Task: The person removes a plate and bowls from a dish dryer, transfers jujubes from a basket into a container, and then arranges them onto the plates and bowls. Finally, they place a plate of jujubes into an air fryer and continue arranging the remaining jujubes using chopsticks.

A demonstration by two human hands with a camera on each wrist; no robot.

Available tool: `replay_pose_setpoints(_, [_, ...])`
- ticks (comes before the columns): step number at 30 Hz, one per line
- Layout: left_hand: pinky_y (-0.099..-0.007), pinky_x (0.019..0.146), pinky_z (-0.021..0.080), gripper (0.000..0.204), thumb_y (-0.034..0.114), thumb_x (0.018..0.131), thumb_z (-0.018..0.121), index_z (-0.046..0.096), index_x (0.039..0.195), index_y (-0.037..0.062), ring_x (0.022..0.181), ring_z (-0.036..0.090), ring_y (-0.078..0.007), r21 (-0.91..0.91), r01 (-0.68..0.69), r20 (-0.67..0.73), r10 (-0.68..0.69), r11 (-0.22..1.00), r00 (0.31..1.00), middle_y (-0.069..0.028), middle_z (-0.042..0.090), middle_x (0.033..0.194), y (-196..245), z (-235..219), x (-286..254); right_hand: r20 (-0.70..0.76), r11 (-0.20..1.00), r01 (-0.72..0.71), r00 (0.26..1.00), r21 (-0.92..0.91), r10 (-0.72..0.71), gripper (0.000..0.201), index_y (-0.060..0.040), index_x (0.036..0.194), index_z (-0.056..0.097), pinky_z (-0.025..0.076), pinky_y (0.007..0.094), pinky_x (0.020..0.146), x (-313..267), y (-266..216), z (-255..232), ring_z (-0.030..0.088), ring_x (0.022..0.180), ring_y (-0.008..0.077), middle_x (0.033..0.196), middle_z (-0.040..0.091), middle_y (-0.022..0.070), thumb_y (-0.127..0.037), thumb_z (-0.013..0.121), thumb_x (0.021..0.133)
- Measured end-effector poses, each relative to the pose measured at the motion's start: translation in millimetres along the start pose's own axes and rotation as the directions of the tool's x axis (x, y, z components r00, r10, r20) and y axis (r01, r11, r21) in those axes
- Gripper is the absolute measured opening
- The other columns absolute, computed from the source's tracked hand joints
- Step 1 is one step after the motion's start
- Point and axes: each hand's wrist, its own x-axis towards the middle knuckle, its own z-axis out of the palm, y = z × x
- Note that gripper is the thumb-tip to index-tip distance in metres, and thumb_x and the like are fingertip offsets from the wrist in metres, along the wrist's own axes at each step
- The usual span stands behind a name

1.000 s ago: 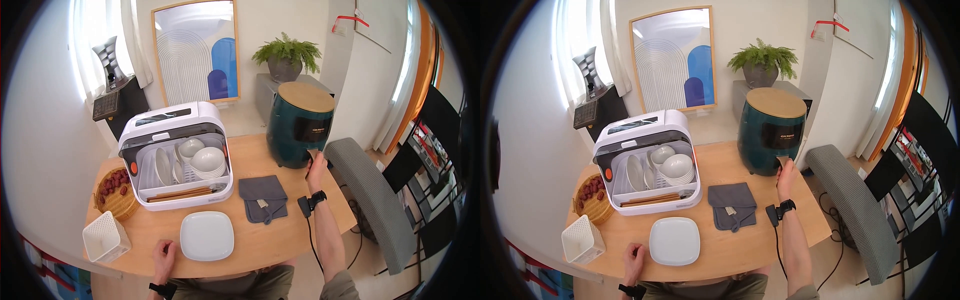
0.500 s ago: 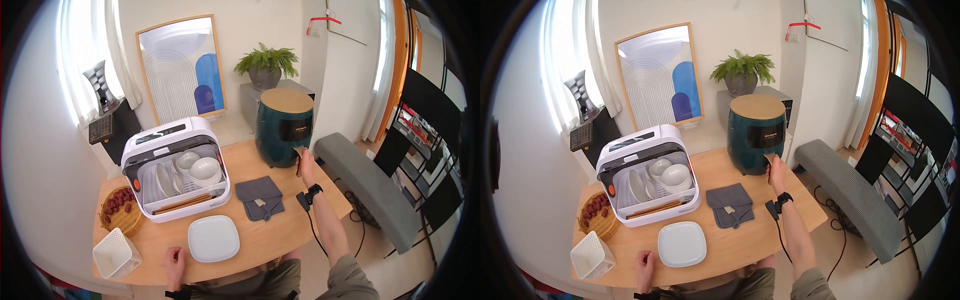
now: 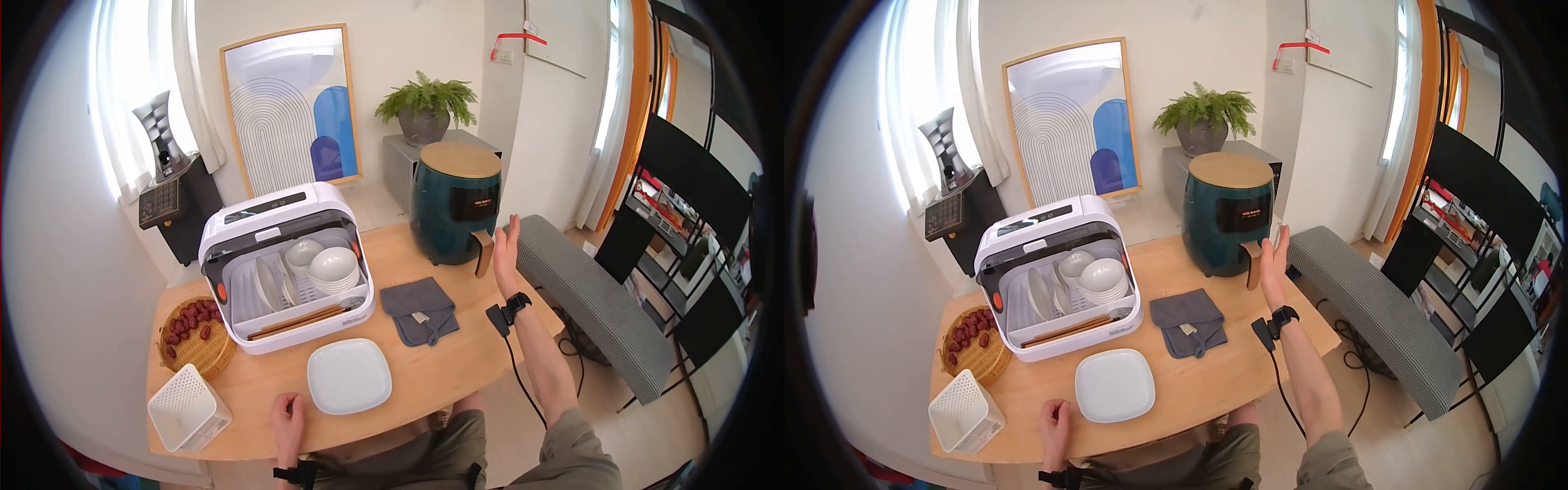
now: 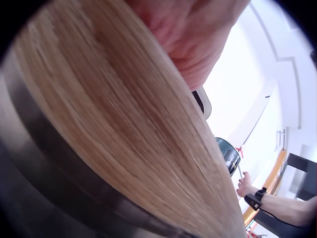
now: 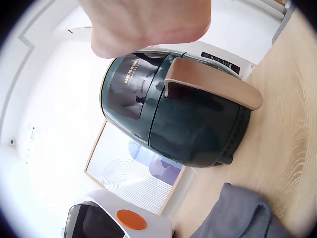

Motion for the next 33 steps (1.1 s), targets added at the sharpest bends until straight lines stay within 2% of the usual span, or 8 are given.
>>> replay_pose_setpoints(7, [-0.0266, 0.067, 0.047, 0.015, 0.012, 0.090, 0.063, 0.064, 0.091, -0.0021, 0.071, 0.055, -0.0134, -0.026, -0.004, -0.006, 0.003, 1.000, 1.000, -0.0067, 0.062, 0.081, -4, 0, -1, -0.019, 0.975, -0.040, 0.999, -0.216, 0.037, 0.087, 0.0089, 0.146, 0.019, 0.023, 0.0419, 0.115, 5, 7, 19, 0.028, 0.140, 0.0403, 0.150, 0.029, 0.0291, -0.025, 0.061, 0.077])
replay_pose_setpoints(16, [-0.0259, 0.067, 0.046, 0.013, 0.010, 0.091, 0.061, 0.063, 0.091, -0.0022, 0.074, 0.055, -0.0111, -0.011, -0.013, -0.012, 0.013, 1.000, 1.000, -0.0048, 0.062, 0.080, 4, 1, -3, 0.082, 0.991, -0.051, 0.995, -0.120, 0.061, 0.088, 0.0097, 0.144, 0.022, 0.027, 0.0418, 0.112, 15, 20, 25, 0.031, 0.138, 0.0401, 0.147, 0.032, 0.0308, -0.025, 0.066, 0.075])
replay_pose_setpoints(20, [-0.0262, 0.067, 0.046, 0.012, 0.010, 0.091, 0.061, 0.063, 0.091, -0.0019, 0.073, 0.055, -0.0116, -0.019, -0.022, -0.014, 0.022, 1.000, 1.000, -0.0056, 0.062, 0.080, 3, 2, -1, 0.127, 0.983, -0.083, 0.986, -0.165, 0.104, 0.089, 0.0095, 0.145, 0.020, 0.027, 0.0414, 0.113, 19, 9, 15, 0.030, 0.139, 0.0399, 0.148, 0.031, 0.0306, -0.023, 0.064, 0.075])
replay_pose_setpoints(23, [-0.0260, 0.067, 0.046, 0.012, 0.010, 0.091, 0.061, 0.063, 0.090, -0.0019, 0.073, 0.055, -0.0116, -0.007, -0.008, -0.008, 0.008, 1.000, 1.000, -0.0059, 0.062, 0.079, 0, 2, -1, 0.052, 0.988, -0.079, 0.995, -0.132, 0.086, 0.090, 0.0090, 0.146, 0.019, 0.026, 0.0410, 0.113, 23, 13, 14, 0.030, 0.140, 0.0398, 0.149, 0.030, 0.0303, -0.021, 0.063, 0.074])
replay_pose_setpoints(25, [-0.0257, 0.067, 0.045, 0.012, 0.010, 0.091, 0.062, 0.063, 0.090, -0.0018, 0.072, 0.054, -0.0115, -0.003, -0.045, -0.025, 0.045, 0.999, 0.999, -0.0055, 0.061, 0.079, -1, 3, 0, 0.013, 0.966, -0.032, 0.999, -0.256, 0.036, 0.091, 0.0090, 0.147, 0.017, 0.026, 0.0408, 0.113, 22, 18, 17, 0.029, 0.140, 0.0397, 0.150, 0.029, 0.0301, -0.022, 0.062, 0.074])
replay_pose_setpoints(28, [-0.0254, 0.067, 0.045, 0.012, 0.010, 0.091, 0.061, 0.063, 0.090, -0.0020, 0.072, 0.054, -0.0114, 0.027, -0.032, -0.009, 0.032, 0.999, 0.999, -0.0054, 0.061, 0.079, 2, 0, 0, 0.127, 0.974, -0.027, 0.990, -0.226, 0.057, 0.091, 0.0097, 0.147, 0.016, 0.026, 0.0410, 0.113, 17, 22, 20, 0.029, 0.140, 0.0404, 0.150, 0.028, 0.0302, -0.024, 0.061, 0.075])
replay_pose_setpoints(32, [-0.0286, 0.069, 0.047, 0.014, 0.011, 0.091, 0.061, 0.063, 0.090, -0.0029, 0.075, 0.058, -0.0171, 0.011, 0.029, 0.024, -0.029, 1.000, 0.999, -0.0103, 0.062, 0.084, -1, 1, 1, 0.132, 0.983, -0.062, 0.988, -0.170, 0.085, 0.092, 0.0096, 0.147, 0.015, 0.025, 0.0410, 0.114, 21, 15, 12, 0.028, 0.140, 0.0406, 0.151, 0.027, 0.0299, -0.026, 0.061, 0.075])
replay_pose_setpoints(33, [-0.0287, 0.069, 0.047, 0.014, 0.011, 0.091, 0.061, 0.063, 0.090, -0.0030, 0.076, 0.058, -0.0172, -0.020, 0.013, 0.012, -0.013, 1.000, 1.000, -0.0104, 0.062, 0.085, -3, 3, 1, 0.054, 0.986, -0.040, 0.997, -0.161, 0.049, 0.092, 0.0093, 0.147, 0.016, 0.025, 0.0410, 0.114, 21, 13, 11, 0.028, 0.140, 0.0409, 0.151, 0.027, 0.0298, -0.027, 0.061, 0.075])
